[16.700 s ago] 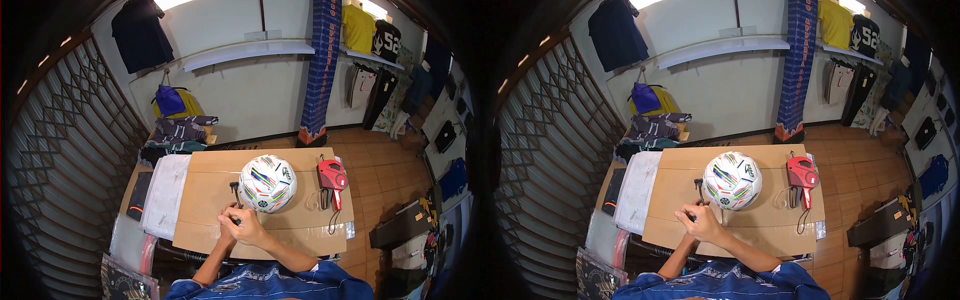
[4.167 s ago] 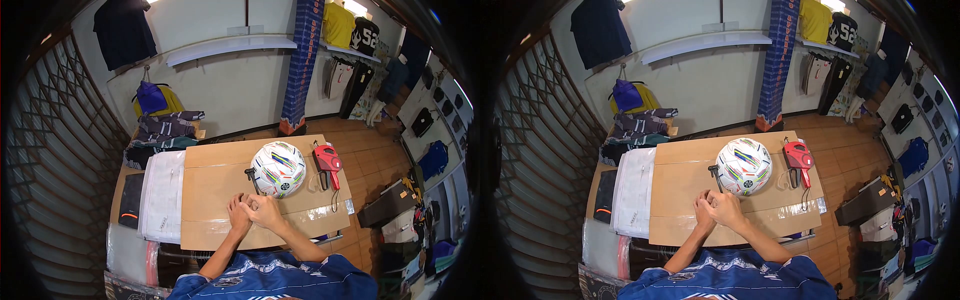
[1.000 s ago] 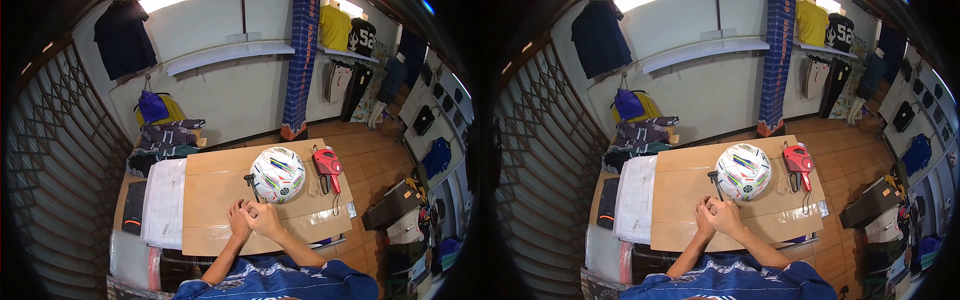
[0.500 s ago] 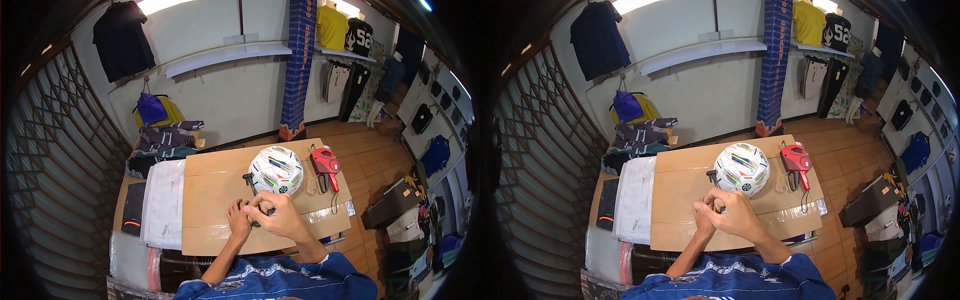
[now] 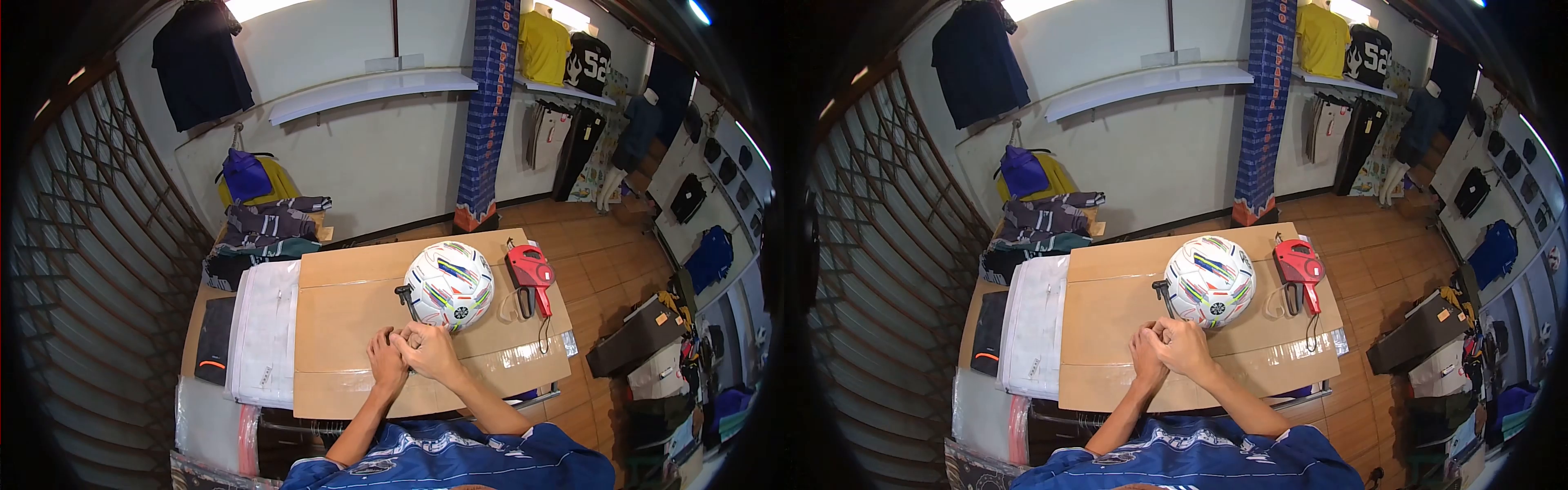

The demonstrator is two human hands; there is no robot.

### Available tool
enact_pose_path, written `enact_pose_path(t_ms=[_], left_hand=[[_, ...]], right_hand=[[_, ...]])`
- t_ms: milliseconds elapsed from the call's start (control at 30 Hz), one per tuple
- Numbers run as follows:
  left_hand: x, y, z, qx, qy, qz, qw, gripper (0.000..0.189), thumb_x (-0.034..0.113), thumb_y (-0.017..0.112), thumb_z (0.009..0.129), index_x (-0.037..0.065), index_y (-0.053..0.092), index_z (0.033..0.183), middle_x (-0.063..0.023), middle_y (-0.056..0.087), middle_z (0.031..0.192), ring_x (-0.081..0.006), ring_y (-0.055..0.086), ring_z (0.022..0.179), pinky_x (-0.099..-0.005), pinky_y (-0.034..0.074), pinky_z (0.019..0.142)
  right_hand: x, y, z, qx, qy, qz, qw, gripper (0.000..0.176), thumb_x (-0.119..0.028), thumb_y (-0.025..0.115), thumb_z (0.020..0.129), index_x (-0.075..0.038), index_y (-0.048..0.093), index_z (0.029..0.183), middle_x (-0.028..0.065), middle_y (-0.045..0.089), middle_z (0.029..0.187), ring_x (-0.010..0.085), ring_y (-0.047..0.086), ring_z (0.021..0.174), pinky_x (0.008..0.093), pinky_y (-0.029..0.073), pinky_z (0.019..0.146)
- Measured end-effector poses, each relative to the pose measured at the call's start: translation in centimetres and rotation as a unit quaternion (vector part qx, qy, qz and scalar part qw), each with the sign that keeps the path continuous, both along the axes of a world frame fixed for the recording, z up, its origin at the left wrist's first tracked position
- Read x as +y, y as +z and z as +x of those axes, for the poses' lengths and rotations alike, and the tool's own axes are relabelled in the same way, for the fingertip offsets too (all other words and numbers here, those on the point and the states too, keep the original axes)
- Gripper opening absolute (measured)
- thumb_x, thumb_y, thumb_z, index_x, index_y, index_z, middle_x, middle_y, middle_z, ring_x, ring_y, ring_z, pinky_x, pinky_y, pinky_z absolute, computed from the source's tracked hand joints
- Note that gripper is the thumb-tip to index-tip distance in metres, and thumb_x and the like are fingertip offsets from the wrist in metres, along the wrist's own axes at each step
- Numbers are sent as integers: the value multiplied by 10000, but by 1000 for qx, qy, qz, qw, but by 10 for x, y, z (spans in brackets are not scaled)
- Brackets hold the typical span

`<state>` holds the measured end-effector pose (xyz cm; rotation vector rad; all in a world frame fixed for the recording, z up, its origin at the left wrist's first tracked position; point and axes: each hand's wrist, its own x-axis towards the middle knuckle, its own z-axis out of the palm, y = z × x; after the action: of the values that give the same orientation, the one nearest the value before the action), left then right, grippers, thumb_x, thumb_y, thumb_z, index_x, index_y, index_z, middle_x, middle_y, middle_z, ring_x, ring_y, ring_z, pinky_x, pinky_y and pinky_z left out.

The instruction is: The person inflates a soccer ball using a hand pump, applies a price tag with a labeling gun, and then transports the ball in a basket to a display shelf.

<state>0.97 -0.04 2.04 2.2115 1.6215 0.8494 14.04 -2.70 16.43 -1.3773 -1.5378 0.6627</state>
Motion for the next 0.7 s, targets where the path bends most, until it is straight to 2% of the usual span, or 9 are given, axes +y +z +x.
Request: enact_pose_path(t_ms=[167, 300, 367, 433, 533, 567, 700], left_hand=[[0, -10, -1, -7, -3, 28, 1000, 416, 331, 630, 992, 126, 706, 1346, -148, 551, 1434, -331, 459, 1394, -519, 286, 1205], [5, -20, -4, 13, -14, 30, 999, 436, 318, 638, 982, 119, 682, 1368, -152, 557, 1432, -334, 463, 1395, -517, 286, 1204], [9, -23, -4, -1, -19, 7, 1000, 433, 296, 643, 976, 110, 676, 1366, -156, 561, 1428, -338, 465, 1393, -518, 287, 1203], [13, -32, -5, -33, -24, -28, 999, 419, 269, 649, 970, 101, 675, 1352, -161, 565, 1423, -345, 466, 1391, -520, 287, 1202], [5, -6, 0, -90, 1, -89, 992, 410, 237, 654, 961, 79, 668, 1338, -167, 567, 1418, -352, 467, 1385, -524, 294, 1197], [6, -7, 1, -70, 0, -75, 995, 404, 239, 651, 965, 74, 670, 1332, -168, 565, 1419, -354, 467, 1385, -525, 296, 1196], [7, -20, 0, 10, 0, -18, 1000, 382, 246, 639, 981, 56, 674, 1311, -172, 560, 1424, -359, 467, 1381, -531, 302, 1193]], right_hand=[[-3, -1, -9, 4, -8, 8, 1000, 257, -205, 796, 924, 13, 719, 812, 138, 666, 570, 163, 636, 462, 343, 477, 491], [-9, 13, -8, -3, 19, 27, 999, 261, -204, 798, 933, 24, 715, 839, 119, 654, 562, 131, 612, 473, 325, 465, 494], [-14, 34, -1, 0, 39, 43, 998, 257, -197, 799, 940, 29, 710, 852, 94, 628, 539, 97, 566, 468, 312, 443, 488], [-29, 77, 11, 22, 59, 24, 998, 249, -187, 798, 944, 29, 705, 862, 64, 594, 523, 72, 508, 474, 301, 416, 485], [-43, 118, 22, 43, 83, 43, 995, 233, -170, 798, 946, 27, 701, 865, 29, 551, 508, 52, 442, 484, 291, 382, 481], [-44, 122, 24, 48, 90, 58, 993, 228, -164, 798, 945, 25, 700, 865, 18, 539, 505, 48, 423, 488, 289, 372, 481], [-24, 100, 17, 35, 54, 25, 998, 222, -170, 787, 953, 16, 705, 864, 45, 603, 519, 60, 500, 470, 286, 403, 485]])
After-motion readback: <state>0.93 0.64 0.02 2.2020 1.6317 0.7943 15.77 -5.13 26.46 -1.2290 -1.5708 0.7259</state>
